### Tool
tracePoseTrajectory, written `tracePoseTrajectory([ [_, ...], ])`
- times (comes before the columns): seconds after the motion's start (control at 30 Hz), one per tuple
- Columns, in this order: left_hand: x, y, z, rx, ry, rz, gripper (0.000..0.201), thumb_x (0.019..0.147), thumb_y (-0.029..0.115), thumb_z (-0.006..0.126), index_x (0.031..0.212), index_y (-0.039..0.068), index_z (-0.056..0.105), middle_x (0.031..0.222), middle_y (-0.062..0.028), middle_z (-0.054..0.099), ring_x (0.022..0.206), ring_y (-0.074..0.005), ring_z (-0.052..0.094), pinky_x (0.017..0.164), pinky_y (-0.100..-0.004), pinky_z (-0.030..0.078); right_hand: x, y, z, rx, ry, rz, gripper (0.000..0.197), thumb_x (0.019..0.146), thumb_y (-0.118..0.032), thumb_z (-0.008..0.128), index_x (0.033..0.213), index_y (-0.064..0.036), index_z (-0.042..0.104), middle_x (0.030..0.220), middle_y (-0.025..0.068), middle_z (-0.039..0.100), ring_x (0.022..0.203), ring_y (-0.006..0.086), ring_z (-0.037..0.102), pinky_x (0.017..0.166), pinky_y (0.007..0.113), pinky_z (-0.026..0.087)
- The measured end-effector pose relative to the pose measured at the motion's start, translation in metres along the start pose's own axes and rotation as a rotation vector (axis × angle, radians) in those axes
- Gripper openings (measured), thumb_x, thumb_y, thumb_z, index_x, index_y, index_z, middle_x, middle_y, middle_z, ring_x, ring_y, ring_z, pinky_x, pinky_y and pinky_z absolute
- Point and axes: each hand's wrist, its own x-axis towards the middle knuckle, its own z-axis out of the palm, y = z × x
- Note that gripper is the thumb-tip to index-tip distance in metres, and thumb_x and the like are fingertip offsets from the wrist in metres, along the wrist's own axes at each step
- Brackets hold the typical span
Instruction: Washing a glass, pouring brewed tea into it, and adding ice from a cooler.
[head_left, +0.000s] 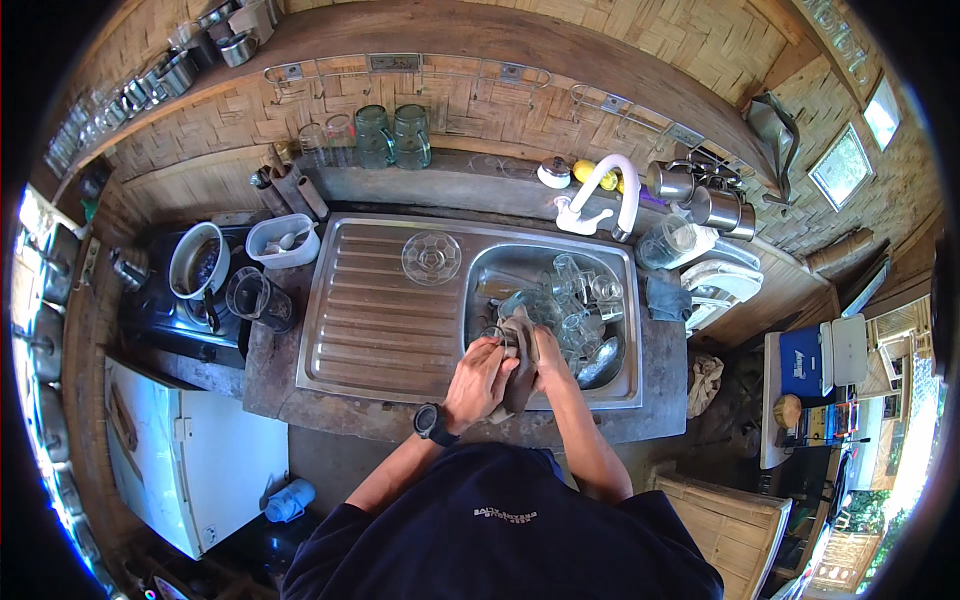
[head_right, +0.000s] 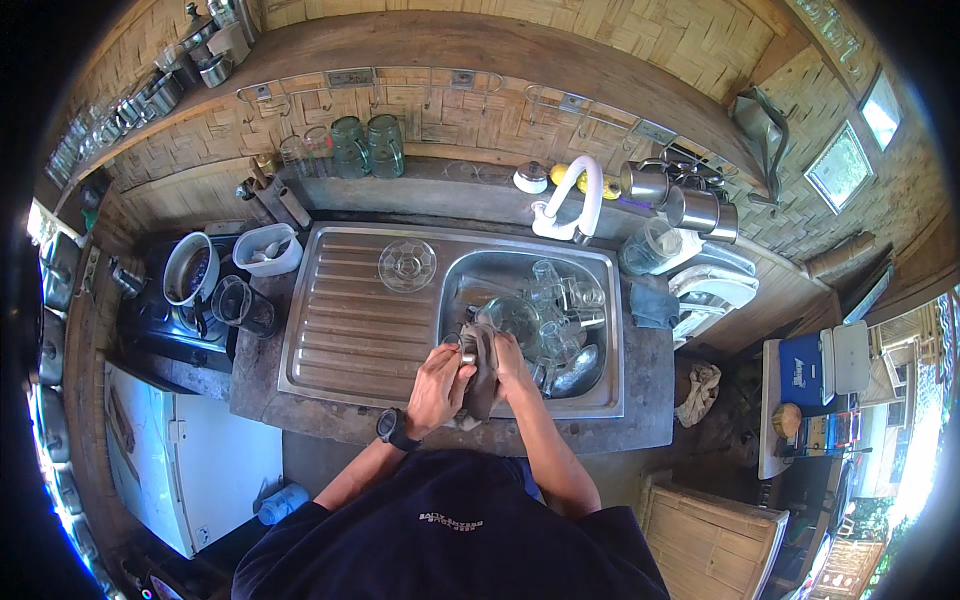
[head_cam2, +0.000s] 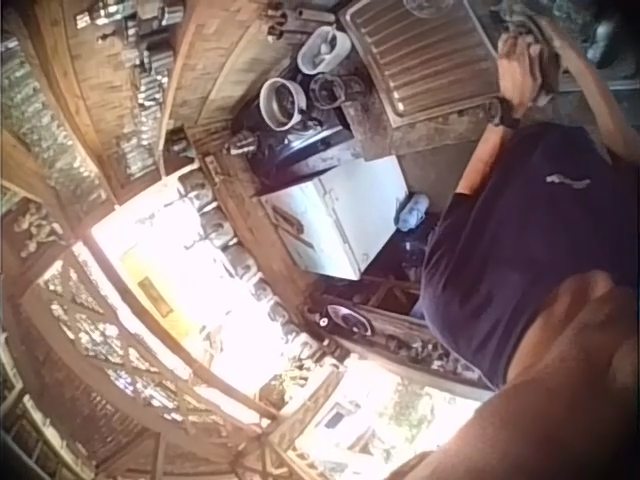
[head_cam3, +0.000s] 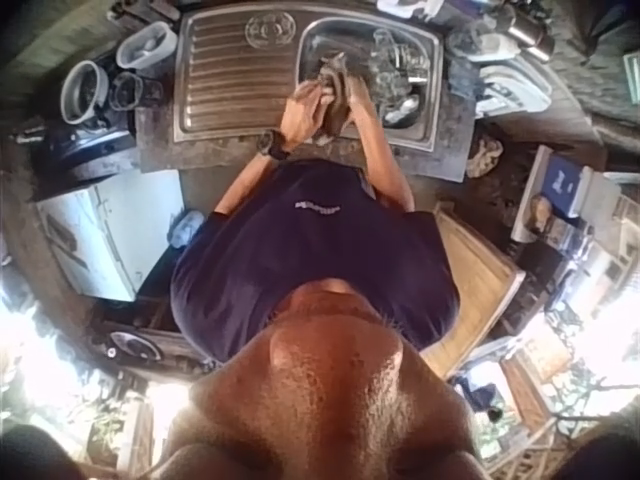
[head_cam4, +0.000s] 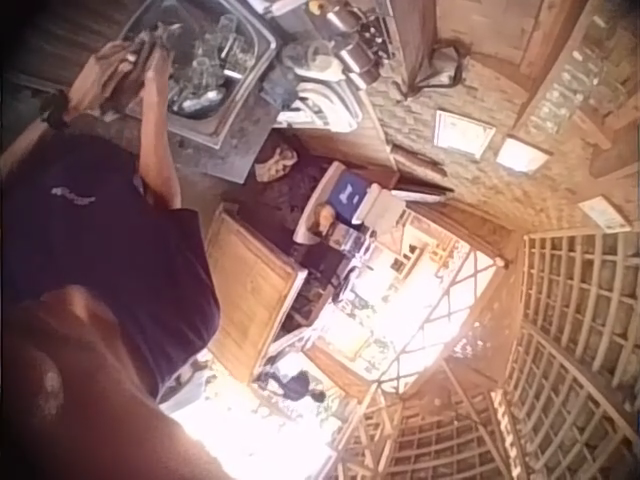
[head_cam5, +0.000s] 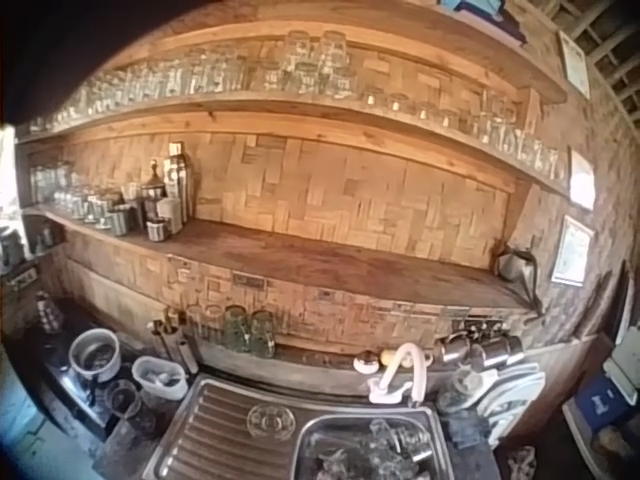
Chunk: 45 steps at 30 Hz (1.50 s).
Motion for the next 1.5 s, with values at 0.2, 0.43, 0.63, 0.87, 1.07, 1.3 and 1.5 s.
tracePoseTrajectory([
  [0.2,0.01,0.008,0.002,-0.404,0.145,-0.635,0.058,0.105,0.036,0.037,0.074,-0.008,0.06,0.065,-0.0255,0.058,0.063,-0.0442,0.057,0.075,-0.0425,0.051,-0.022,0.022,0.004,-0.913,0.348,-1.022,0.025,0.095,-0.018,0.054,0.102,0.003,0.065,0.079,0.023,0.067,0.075,0.0363,0.069,0.066,0.044,0.05],
  [0.43,0.001,0.002,0.006,-0.079,0.246,-0.175,0.033,0.099,0.012,0.046,0.074,-0.006,0.058,0.066,-0.0196,0.054,0.066,-0.0356,0.056,0.073,-0.041,0.05,-0.03,0.019,0.012,-0.439,0.129,-0.479,0.025,0.097,-0.022,0.051,0.095,-0.0009,0.065,0.078,0.0091,0.066,0.071,0.0206,0.063,0.063,0.035,0.049],
  [0.63,0.001,-0.016,-0.008,0.002,0.106,0.153,0.027,0.094,0.012,0.053,0.071,-0.001,0.062,0.068,-0.014,0.06,0.077,-0.0344,0.063,0.084,-0.0429,0.051,-0.013,0.027,-0.014,-0.017,-0.044,0.195,0.032,0.098,-0.034,0.051,0.104,-0.0051,0.063,0.091,0.0026,0.063,0.076,0.0138,0.06,0.064,0.03,0.049],
  [0.87,-0.005,0.008,0.006,-0.54,0.274,-0.638,0.052,0.107,0.032,0.037,0.075,0.0,0.062,0.071,-0.0121,0.069,0.073,-0.0196,0.065,0.079,-0.0317,0.051,0.017,0.075,-0.067,-0.758,-0.108,-0.635,0.038,0.104,-0.026,0.039,0.126,0.0003,0.056,0.116,0.0088,0.063,0.099,0.0199,0.063,0.083,0.034,0.051],
  [1.07,-0.006,0.004,0.024,-0.844,0.515,-0.87,0.048,0.106,0.039,0.041,0.074,0.007,0.055,0.065,-0.0007,0.057,0.063,-0.0081,0.052,0.064,-0.0234,0.042,-0.043,0.046,0.017,-0.79,0.238,-1.087,0.04,0.103,-0.025,0.039,0.123,0.0051,0.055,0.094,0.0154,0.063,0.087,0.0281,0.063,0.081,0.043,0.05],
  [1.3,-0.011,0.008,0.026,-0.638,0.526,-0.738,0.051,0.106,0.034,0.043,0.069,0.001,0.056,0.059,-0.0027,0.058,0.056,-0.0092,0.057,0.054,-0.0259,0.045,-0.038,0.028,0.015,-0.285,0.118,-0.405,0.048,0.105,-0.033,0.035,0.116,0.0073,0.057,0.099,0.0136,0.064,0.09,0.0196,0.063,0.08,0.037,0.051],
  [1.5,-0.008,0.007,0.029,-0.535,0.36,-0.851,0.052,0.107,0.039,0.038,0.084,-0.001,0.062,0.073,-0.0024,0.063,0.067,-0.0086,0.055,0.063,-0.0258,0.045,-0.029,0.058,0.009,-0.629,0.337,-0.874,0.036,0.1,-0.022,0.043,0.117,0.0074,0.055,0.107,0.0309,0.06,0.098,0.0469,0.059,0.083,0.049,0.046],
])
